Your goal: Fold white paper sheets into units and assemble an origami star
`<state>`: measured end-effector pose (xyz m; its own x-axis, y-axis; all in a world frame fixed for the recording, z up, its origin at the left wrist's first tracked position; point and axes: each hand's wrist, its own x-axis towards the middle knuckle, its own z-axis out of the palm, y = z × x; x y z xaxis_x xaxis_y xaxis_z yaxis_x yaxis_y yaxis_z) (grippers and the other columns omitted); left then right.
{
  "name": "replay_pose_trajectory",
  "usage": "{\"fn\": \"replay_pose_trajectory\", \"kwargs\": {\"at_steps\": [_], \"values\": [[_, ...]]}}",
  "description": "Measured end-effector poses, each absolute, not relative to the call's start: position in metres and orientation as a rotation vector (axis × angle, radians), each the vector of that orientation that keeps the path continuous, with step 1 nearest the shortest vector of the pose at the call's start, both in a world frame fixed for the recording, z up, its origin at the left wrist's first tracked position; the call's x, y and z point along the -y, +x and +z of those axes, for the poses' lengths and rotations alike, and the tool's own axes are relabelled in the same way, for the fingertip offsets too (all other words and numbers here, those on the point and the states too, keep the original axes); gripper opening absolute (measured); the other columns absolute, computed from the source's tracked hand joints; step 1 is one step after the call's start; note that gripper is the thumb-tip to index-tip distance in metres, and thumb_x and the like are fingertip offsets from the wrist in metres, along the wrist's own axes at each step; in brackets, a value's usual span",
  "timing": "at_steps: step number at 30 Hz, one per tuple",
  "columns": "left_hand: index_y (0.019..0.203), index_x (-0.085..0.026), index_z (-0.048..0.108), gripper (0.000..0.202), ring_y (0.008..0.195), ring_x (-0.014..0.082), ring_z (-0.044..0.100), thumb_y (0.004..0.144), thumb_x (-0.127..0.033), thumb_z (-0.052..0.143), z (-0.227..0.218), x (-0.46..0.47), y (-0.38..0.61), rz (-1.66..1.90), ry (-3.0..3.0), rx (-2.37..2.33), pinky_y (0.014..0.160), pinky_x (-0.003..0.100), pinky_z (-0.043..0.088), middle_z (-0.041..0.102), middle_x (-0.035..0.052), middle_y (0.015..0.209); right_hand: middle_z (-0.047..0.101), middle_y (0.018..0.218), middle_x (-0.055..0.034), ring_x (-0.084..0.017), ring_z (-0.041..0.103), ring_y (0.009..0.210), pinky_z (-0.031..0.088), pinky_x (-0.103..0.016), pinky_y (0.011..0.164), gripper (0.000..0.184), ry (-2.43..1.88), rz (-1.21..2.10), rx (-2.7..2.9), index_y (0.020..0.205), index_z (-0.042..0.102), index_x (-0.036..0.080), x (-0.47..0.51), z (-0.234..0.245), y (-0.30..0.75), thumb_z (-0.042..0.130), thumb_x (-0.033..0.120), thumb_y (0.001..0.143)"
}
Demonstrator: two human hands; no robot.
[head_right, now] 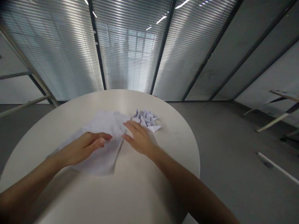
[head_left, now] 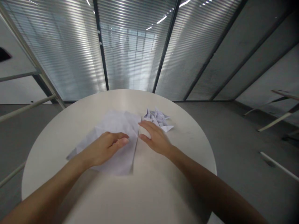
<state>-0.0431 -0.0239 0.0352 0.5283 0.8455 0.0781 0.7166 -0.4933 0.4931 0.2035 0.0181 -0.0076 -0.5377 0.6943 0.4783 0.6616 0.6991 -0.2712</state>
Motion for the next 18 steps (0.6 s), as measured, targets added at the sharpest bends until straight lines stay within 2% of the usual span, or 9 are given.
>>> {"fn": "replay_pose_trajectory", "kwargs": {"at_steps": [2,4,7,10,13,15,18], "values": [[0.121,-0.022,0.057,0.045,0.097,0.0197,0.063,0.095,-0.048,0.030,0.043,0.025,-0.049,0.588,2.352,-1.151,0.083,0.030,0.048,0.067,0.0055,0.112,0.040,0.143,-0.0126,-0.025,0.038,0.130,0.034,-0.043,0.106,0.054,-1.005,0.138,2.589,0.137,0.039,0.020,-0.015,-0.013,0.197,0.043,0.049,0.091],[0.125,-0.023,0.054,0.044,0.109,0.0211,0.058,0.094,-0.048,0.036,0.043,0.021,-0.061,0.638,2.394,-1.160,0.092,0.033,0.046,0.061,0.0048,0.123,0.034,0.147,-0.0143,-0.027,0.031,0.135,0.028,-0.045,0.109,0.059,-0.962,0.154,2.761,0.139,0.038,0.019,-0.014,-0.018,0.193,0.041,0.053,0.091],[0.134,-0.026,0.046,0.052,0.129,0.0238,0.042,0.089,-0.052,0.045,0.029,0.013,-0.080,0.401,2.521,-1.167,0.107,0.039,0.033,0.044,0.0046,0.142,0.027,0.150,-0.0139,-0.028,0.025,0.138,0.022,-0.047,0.111,0.057,-0.962,0.146,2.849,0.141,0.035,0.020,-0.013,-0.021,0.191,0.038,0.051,0.093],[0.139,-0.030,0.039,0.060,0.138,0.0263,0.028,0.086,-0.058,0.047,0.007,0.010,-0.092,0.138,2.606,-1.062,0.111,0.043,0.027,0.029,0.0027,0.150,0.027,0.151,-0.0073,-0.025,0.021,0.140,0.018,-0.047,0.112,0.048,-0.923,0.172,2.885,0.143,0.032,0.023,-0.013,-0.020,0.193,0.031,0.039,0.097],[0.144,-0.032,0.025,0.070,0.141,0.0283,0.017,0.084,-0.062,0.045,-0.008,0.011,-0.098,0.051,2.693,-1.046,0.113,0.048,0.018,0.019,0.0019,0.153,0.030,0.150,0.0001,-0.021,0.019,0.140,0.015,-0.046,0.114,0.044,-0.847,0.240,2.930,0.142,0.033,0.027,-0.012,-0.016,0.200,0.027,0.030,0.098],[0.146,-0.032,0.018,0.072,0.141,0.0275,0.015,0.085,-0.062,0.043,-0.011,0.013,-0.101,0.028,2.735,-1.033,0.114,0.048,0.015,0.017,0.0022,0.153,0.030,0.150,0.0010,-0.019,0.019,0.140,0.014,-0.045,0.114,0.046,-0.822,0.293,2.949,0.143,0.031,0.027,-0.010,-0.014,0.208,0.028,0.028,0.097],[0.146,-0.030,0.016,0.070,0.140,0.0257,0.019,0.088,-0.059,0.042,-0.009,0.015,-0.110,0.060,2.758,-1.026,0.114,0.046,0.018,0.021,0.0026,0.152,0.029,0.150,-0.0004,-0.019,0.016,0.141,0.013,-0.045,0.114,0.050,-0.835,0.372,2.951,0.145,0.027,0.025,-0.006,-0.010,0.225,0.034,0.030,0.096]]}}
